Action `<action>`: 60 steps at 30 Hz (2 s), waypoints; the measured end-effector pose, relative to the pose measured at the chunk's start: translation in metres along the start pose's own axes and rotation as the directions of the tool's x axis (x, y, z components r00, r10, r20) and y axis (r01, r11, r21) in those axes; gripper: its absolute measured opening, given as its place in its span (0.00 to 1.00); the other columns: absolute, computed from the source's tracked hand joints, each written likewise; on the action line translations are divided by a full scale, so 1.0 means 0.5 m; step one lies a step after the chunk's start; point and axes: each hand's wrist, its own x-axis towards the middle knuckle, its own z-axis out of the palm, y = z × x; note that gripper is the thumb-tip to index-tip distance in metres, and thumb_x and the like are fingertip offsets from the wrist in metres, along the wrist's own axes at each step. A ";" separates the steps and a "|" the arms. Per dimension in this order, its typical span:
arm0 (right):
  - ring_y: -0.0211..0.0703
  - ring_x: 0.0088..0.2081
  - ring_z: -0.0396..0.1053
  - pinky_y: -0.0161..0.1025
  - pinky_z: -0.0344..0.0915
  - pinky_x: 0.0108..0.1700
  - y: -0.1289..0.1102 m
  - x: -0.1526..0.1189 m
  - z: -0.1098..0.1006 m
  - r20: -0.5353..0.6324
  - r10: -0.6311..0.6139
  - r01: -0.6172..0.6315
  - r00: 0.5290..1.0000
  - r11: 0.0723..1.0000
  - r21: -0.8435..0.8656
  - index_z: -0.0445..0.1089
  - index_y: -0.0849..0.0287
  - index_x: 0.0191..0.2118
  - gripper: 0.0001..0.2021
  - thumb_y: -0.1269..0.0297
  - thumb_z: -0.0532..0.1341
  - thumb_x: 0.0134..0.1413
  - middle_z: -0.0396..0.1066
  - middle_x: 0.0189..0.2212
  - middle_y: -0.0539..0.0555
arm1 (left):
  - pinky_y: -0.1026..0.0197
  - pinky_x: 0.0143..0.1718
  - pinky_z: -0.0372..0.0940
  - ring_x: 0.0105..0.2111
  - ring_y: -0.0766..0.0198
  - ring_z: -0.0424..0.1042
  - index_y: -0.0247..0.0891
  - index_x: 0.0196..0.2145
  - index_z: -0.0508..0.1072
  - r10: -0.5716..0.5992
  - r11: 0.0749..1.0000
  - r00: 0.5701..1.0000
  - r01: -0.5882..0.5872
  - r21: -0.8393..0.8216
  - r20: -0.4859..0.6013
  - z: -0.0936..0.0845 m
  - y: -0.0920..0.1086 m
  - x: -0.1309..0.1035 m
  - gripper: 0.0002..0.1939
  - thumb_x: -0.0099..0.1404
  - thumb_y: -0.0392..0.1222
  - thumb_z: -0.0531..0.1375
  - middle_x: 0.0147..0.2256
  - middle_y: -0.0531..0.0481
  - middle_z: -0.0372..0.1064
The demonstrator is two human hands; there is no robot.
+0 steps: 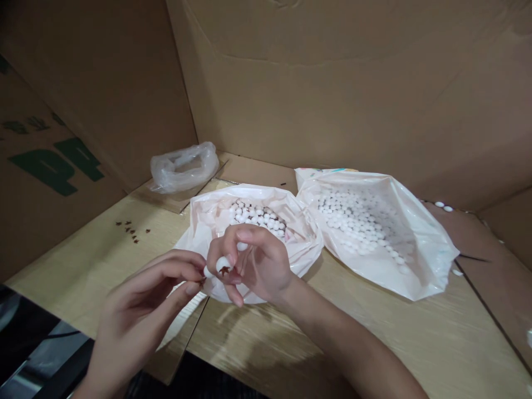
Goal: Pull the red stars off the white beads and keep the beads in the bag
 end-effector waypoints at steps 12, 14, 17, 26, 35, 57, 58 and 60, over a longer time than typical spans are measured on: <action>0.31 0.20 0.53 0.28 0.63 0.17 0.002 0.001 0.007 0.002 -0.025 0.025 1.000 0.999 -0.043 0.64 0.62 0.26 0.15 0.60 0.51 0.61 0.62 0.25 0.52 | 0.71 0.42 0.68 0.42 0.72 0.72 0.42 0.45 0.72 0.165 0.978 0.985 -0.158 0.137 -0.045 0.010 -0.013 -0.009 0.16 0.63 0.27 0.60 0.41 0.54 0.72; 0.31 0.20 0.53 0.28 0.63 0.17 0.004 0.002 0.007 0.012 -0.033 0.033 0.999 0.999 -0.036 0.64 0.62 0.27 0.15 0.60 0.51 0.62 0.62 0.25 0.52 | 0.71 0.42 0.68 0.42 0.72 0.72 0.41 0.45 0.73 0.193 0.971 0.980 -0.184 0.155 -0.049 0.011 -0.014 -0.007 0.16 0.62 0.26 0.61 0.41 0.53 0.72; 0.31 0.20 0.53 0.28 0.63 0.17 0.006 0.002 0.007 0.002 -0.028 0.028 1.000 0.999 -0.026 0.64 0.62 0.26 0.16 0.60 0.51 0.62 0.63 0.25 0.52 | 0.71 0.41 0.68 0.41 0.72 0.72 0.40 0.44 0.73 0.206 0.968 0.977 -0.195 0.161 -0.053 0.013 -0.012 -0.004 0.15 0.62 0.25 0.61 0.40 0.53 0.72; 0.31 0.19 0.53 0.28 0.64 0.17 0.011 -0.002 0.019 -0.038 -0.001 0.002 0.999 1.000 0.022 0.63 0.62 0.24 0.16 0.60 0.52 0.60 0.62 0.23 0.52 | 0.69 0.39 0.69 0.40 0.70 0.72 0.38 0.44 0.73 0.227 0.967 0.972 -0.218 0.134 -0.059 0.011 -0.015 -0.011 0.16 0.60 0.24 0.60 0.39 0.51 0.72; 0.30 0.19 0.55 0.28 0.64 0.16 0.015 0.000 0.020 -0.047 0.023 -0.021 0.999 0.999 0.042 0.63 0.63 0.23 0.16 0.60 0.54 0.58 0.64 0.23 0.52 | 0.70 0.40 0.67 0.39 0.71 0.71 0.39 0.43 0.73 0.230 0.969 0.972 -0.223 0.110 -0.056 0.010 -0.017 -0.007 0.16 0.60 0.24 0.61 0.37 0.52 0.71; 0.30 0.17 0.57 0.28 0.64 0.16 0.020 0.002 0.022 -0.081 -0.045 0.039 0.996 0.996 -0.078 0.71 0.65 0.23 0.15 0.62 0.59 0.56 0.67 0.23 0.53 | 0.66 0.37 0.67 0.36 0.69 0.71 0.37 0.40 0.72 0.210 0.976 0.968 -0.198 0.096 -0.136 0.029 -0.024 -0.014 0.13 0.60 0.23 0.60 0.35 0.50 0.70; 0.30 0.17 0.58 0.28 0.64 0.16 0.019 0.002 0.021 -0.074 -0.043 0.037 0.996 0.996 -0.084 0.72 0.65 0.23 0.15 0.62 0.59 0.56 0.67 0.23 0.53 | 0.66 0.37 0.67 0.36 0.69 0.71 0.37 0.40 0.72 0.209 0.975 0.969 -0.197 0.100 -0.129 0.027 -0.026 -0.013 0.13 0.60 0.23 0.60 0.35 0.50 0.70; 0.30 0.18 0.60 0.28 0.65 0.16 0.016 0.002 0.019 -0.057 -0.034 0.027 0.998 0.993 -0.119 0.72 0.66 0.23 0.15 0.61 0.59 0.56 0.67 0.24 0.54 | 0.65 0.37 0.68 0.37 0.67 0.71 0.37 0.41 0.72 0.222 0.972 0.969 -0.211 0.101 -0.105 0.021 -0.028 -0.011 0.14 0.60 0.23 0.60 0.36 0.49 0.70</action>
